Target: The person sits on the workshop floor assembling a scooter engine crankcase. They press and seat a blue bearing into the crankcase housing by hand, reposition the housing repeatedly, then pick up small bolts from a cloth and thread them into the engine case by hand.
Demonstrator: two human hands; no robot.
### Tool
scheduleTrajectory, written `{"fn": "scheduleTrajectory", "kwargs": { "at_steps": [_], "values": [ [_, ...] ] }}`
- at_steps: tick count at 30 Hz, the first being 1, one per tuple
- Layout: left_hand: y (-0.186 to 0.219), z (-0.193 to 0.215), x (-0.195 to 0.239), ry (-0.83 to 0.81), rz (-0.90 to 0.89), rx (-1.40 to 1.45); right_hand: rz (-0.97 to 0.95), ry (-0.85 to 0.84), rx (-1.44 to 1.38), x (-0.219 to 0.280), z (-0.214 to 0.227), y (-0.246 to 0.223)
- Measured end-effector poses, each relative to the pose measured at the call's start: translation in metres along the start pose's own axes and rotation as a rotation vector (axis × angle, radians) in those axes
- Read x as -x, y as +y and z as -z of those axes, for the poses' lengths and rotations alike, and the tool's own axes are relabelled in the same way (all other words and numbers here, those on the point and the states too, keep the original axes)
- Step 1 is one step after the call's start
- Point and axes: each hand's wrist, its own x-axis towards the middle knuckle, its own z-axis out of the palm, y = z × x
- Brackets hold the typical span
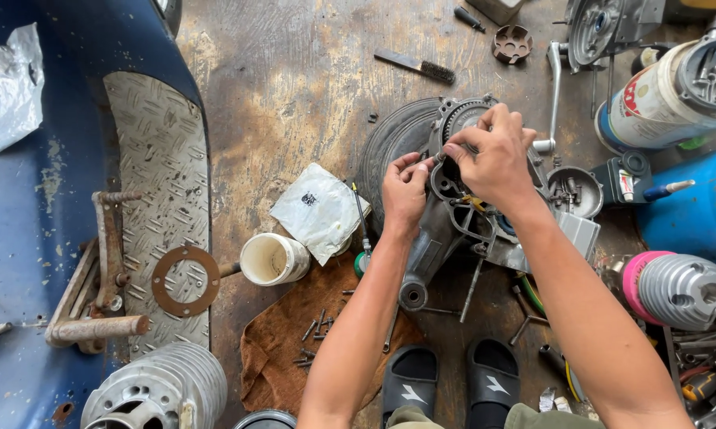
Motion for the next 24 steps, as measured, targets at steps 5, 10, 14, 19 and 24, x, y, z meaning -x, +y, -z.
{"fn": "scheduleTrajectory", "kwargs": {
  "at_steps": [5,10,14,19,24],
  "values": [
    [-0.001,0.0,0.001,0.006,-0.005,0.024,-0.002,-0.038,-0.035,-0.007,0.007,-0.006],
    [-0.001,0.001,0.002,0.001,-0.005,0.035,-0.021,-0.002,-0.009,-0.007,0.007,-0.003],
    [-0.001,0.0,0.002,0.001,-0.003,0.025,0.036,-0.074,0.04,-0.002,0.011,-0.006],
    [-0.002,-0.002,0.001,0.011,-0.006,0.026,0.023,-0.099,0.122,-0.003,0.017,-0.012],
    [0.0,-0.004,0.002,0.027,-0.015,0.021,0.068,-0.091,0.149,-0.002,0.012,-0.005]
  ]
}}
